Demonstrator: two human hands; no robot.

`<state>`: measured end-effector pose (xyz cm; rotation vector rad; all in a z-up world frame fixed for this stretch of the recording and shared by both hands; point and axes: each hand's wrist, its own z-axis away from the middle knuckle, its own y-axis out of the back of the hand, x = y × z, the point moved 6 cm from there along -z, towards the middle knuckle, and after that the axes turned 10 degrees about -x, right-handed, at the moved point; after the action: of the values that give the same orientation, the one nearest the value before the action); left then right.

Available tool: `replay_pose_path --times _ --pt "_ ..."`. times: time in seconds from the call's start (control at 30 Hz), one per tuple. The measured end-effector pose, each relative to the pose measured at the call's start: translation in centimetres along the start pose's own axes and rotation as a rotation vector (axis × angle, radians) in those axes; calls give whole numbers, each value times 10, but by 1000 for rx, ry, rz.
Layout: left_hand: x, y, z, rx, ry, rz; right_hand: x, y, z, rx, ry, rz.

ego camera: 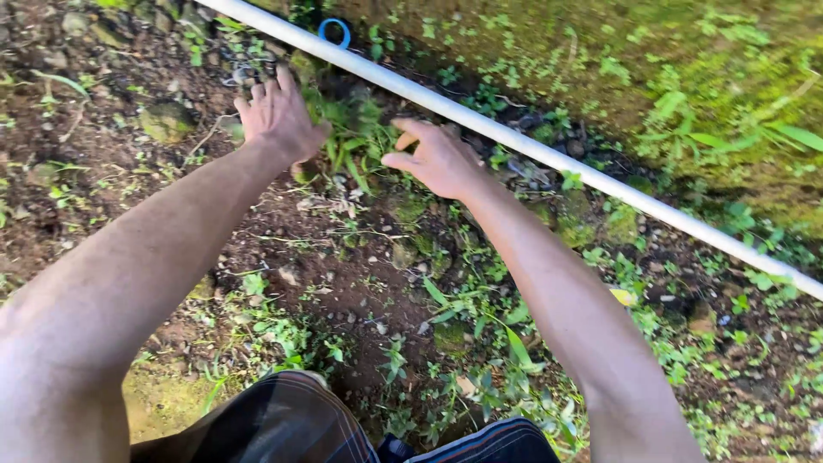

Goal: Pulling weeds and clearing debris around a white pipe next to a mossy wall.

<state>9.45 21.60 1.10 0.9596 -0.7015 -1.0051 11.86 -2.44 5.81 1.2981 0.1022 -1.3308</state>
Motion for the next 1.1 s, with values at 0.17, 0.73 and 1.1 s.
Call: replay_pose_path --times 0.17,0.73,1.1 --pt "36 32 41 1 -173 -246 32 -22 -48 208 115 580" --pt "111 -74 -6 -155 -569 -206 86 -32 -72 402 86 449" --pt "106 -74 -14 -229 -415 112 68 6 -42 394 4 359"
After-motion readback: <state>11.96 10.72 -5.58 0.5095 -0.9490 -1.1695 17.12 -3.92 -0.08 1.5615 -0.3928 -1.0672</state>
